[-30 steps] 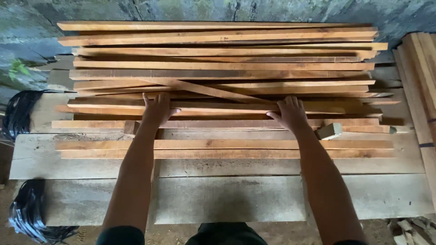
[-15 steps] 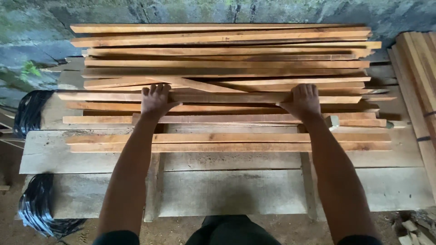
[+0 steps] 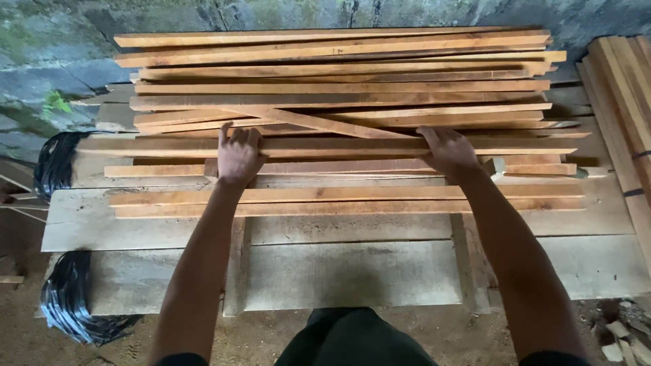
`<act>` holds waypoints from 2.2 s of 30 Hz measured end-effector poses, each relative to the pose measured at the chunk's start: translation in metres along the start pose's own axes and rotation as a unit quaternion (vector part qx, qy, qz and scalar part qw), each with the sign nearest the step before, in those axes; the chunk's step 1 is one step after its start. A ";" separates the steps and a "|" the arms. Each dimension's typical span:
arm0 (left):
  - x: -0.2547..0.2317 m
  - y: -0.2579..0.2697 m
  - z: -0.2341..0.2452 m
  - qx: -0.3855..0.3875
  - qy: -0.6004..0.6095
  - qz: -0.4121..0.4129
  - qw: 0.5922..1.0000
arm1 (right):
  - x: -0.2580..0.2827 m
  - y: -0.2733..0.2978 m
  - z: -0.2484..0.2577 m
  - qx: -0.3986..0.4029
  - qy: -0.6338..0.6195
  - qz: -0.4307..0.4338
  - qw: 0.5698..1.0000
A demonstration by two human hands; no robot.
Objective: The recorder is spreading and organizing thin wooden strips onto a rack in a workshop setting.
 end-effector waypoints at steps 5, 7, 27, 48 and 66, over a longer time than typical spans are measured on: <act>-0.029 -0.005 0.085 -0.024 0.075 -0.033 0.996 | 0.022 -0.005 0.061 -0.035 -0.057 0.047 0.997; -0.037 0.002 0.097 -0.060 0.055 -0.057 0.995 | 0.026 0.000 0.066 -0.055 -0.052 0.064 0.995; -0.101 0.079 0.089 -0.069 0.027 -0.111 0.991 | 0.062 0.109 0.016 0.031 -0.083 -0.016 0.996; -0.125 0.142 0.007 0.129 0.083 0.012 0.988 | 0.087 0.149 -0.001 0.090 -0.121 -0.053 0.987; -0.101 0.115 -0.005 0.234 0.136 0.019 0.962 | 0.051 0.142 -0.059 0.229 -0.094 -0.080 0.965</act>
Point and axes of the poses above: each hand's wrist, its own y-axis away from the middle knuckle, its own z-axis out of the back of the hand, x = y × z, the point moved 10 cm from there along -y, towards the middle knuckle, and after that the axes turned 4 degrees about -z, right-handed, at the moved point
